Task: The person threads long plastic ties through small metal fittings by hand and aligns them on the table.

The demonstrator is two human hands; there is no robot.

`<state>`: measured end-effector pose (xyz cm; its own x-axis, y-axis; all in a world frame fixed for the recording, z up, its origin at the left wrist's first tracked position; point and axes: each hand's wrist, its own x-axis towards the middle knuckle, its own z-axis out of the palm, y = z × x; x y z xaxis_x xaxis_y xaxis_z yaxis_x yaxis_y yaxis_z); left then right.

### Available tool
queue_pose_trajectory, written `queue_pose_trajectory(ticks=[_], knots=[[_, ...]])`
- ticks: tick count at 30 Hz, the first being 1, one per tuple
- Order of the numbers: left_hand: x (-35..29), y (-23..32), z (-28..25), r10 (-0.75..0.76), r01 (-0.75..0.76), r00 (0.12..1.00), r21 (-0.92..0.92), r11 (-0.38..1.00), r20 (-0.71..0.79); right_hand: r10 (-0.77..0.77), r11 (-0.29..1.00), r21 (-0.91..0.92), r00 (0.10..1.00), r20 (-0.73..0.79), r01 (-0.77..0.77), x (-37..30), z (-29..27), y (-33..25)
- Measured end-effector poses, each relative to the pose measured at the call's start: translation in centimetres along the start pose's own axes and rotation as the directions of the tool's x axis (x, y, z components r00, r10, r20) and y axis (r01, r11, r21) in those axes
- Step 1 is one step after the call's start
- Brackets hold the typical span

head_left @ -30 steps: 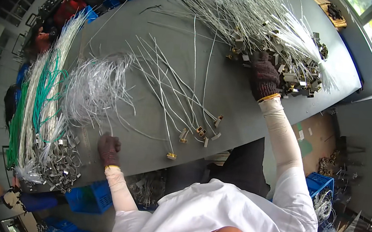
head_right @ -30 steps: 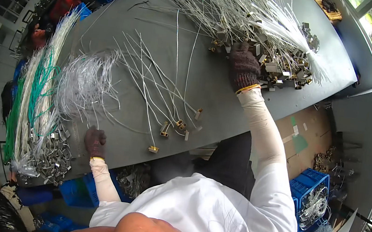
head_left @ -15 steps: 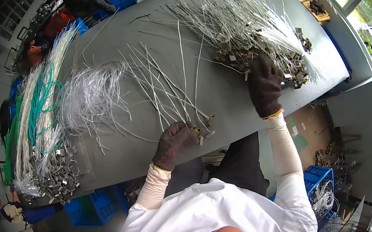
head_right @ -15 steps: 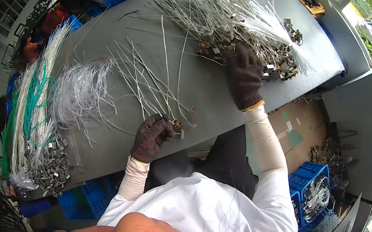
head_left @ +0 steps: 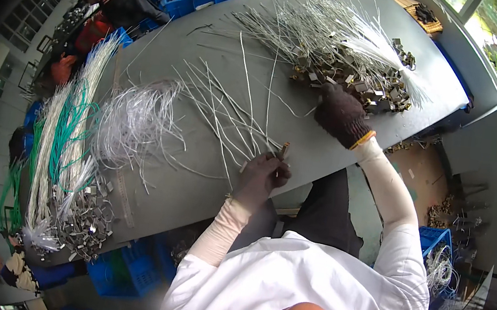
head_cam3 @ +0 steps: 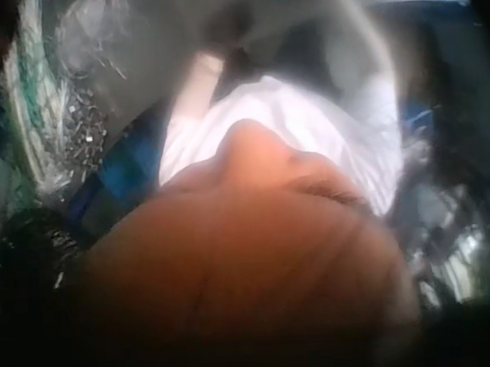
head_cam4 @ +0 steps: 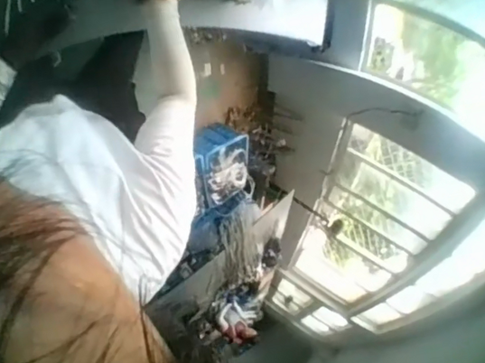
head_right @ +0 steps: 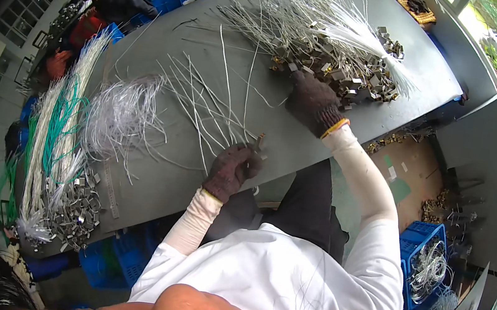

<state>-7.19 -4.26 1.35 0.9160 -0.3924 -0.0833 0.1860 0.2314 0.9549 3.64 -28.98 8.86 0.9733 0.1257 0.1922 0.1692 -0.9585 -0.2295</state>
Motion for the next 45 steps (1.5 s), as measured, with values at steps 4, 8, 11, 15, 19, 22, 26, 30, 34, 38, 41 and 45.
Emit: queue_pose_trajectory(ticks=[4, 8, 11, 15, 19, 22, 26, 30, 34, 38, 41, 45], knots=[[3.1, -3.1, 2.1, -0.319, 0.212, 0.944, -0.58, 0.786, -0.088, 0.033, 0.992, 0.125, 0.999, -0.012, -0.031, -6.4, -0.5, -1.8], [4.7, -7.3, 3.2, 0.274, -0.285, 0.948, -0.049, 0.957, -0.164, 0.019, 0.933, 0.358, 0.997, 0.076, -0.045, -11.4, 0.7, -2.3], [5.4, -10.7, 2.3, 0.072, -0.129, 0.988, -0.456, 0.88, -0.139, 0.088, 0.905, 0.413, 0.994, 0.061, -0.106, -14.5, 2.6, -2.9], [3.4, -7.4, 2.7, -0.316, 0.209, 0.946, -0.877, 0.433, 0.07, 0.149, 0.812, 0.535, 0.969, 0.199, -0.234, -17.7, 4.9, -1.8], [2.6, -8.3, 3.8, -0.223, 0.165, 0.974, -0.83, 0.532, 0.051, 0.189, 0.67, 0.673, 0.949, 0.253, -0.313, -19.6, 5.0, -2.3], [3.1, -8.0, 4.7, -0.202, 0.298, 0.951, -0.865, 0.403, 0.233, 0.239, 0.591, 0.747, 0.95, 0.199, -0.305, -21.6, 6.7, -1.8], [2.7, -8.1, 6.3, -0.157, 0.269, 0.963, -0.798, 0.54, 0.218, 0.301, 0.474, 0.827, 0.938, 0.17, -0.302, -23.5, 7.0, -1.7], [3.2, -9.4, 8.5, -0.211, 0.245, 0.969, -0.596, 0.765, 0.128, 0.367, 0.443, 0.809, 0.902, 0.229, -0.385, -24.7, 6.4, -3.3], [4.5, -12.0, 10.9, -0.291, 0.276, 0.955, -0.536, 0.798, 0.058, 0.394, 0.509, 0.764, 0.897, 0.201, -0.395, -25.5, 6.6, -2.5], [5.9, -12.0, 12.0, -0.342, 0.307, 0.939, -0.543, 0.782, 0.038, 0.143, 0.825, 0.531, 0.981, 0.129, -0.191, -27.3, 3.2, 0.6], [8.7, -13.7, 10.7, -0.379, 0.304, 0.925, -0.616, 0.727, 0.01, 0.373, 0.23, 0.799, 0.808, 0.455, -0.556, -31.2, 2.2, 2.4], [9.9, -10.8, 10.4, -0.295, 0.207, 0.953, -0.575, 0.791, -0.063, 0.374, 0.465, 0.62, 0.775, 0.51, -0.632, -37.4, -0.3, 4.4]])
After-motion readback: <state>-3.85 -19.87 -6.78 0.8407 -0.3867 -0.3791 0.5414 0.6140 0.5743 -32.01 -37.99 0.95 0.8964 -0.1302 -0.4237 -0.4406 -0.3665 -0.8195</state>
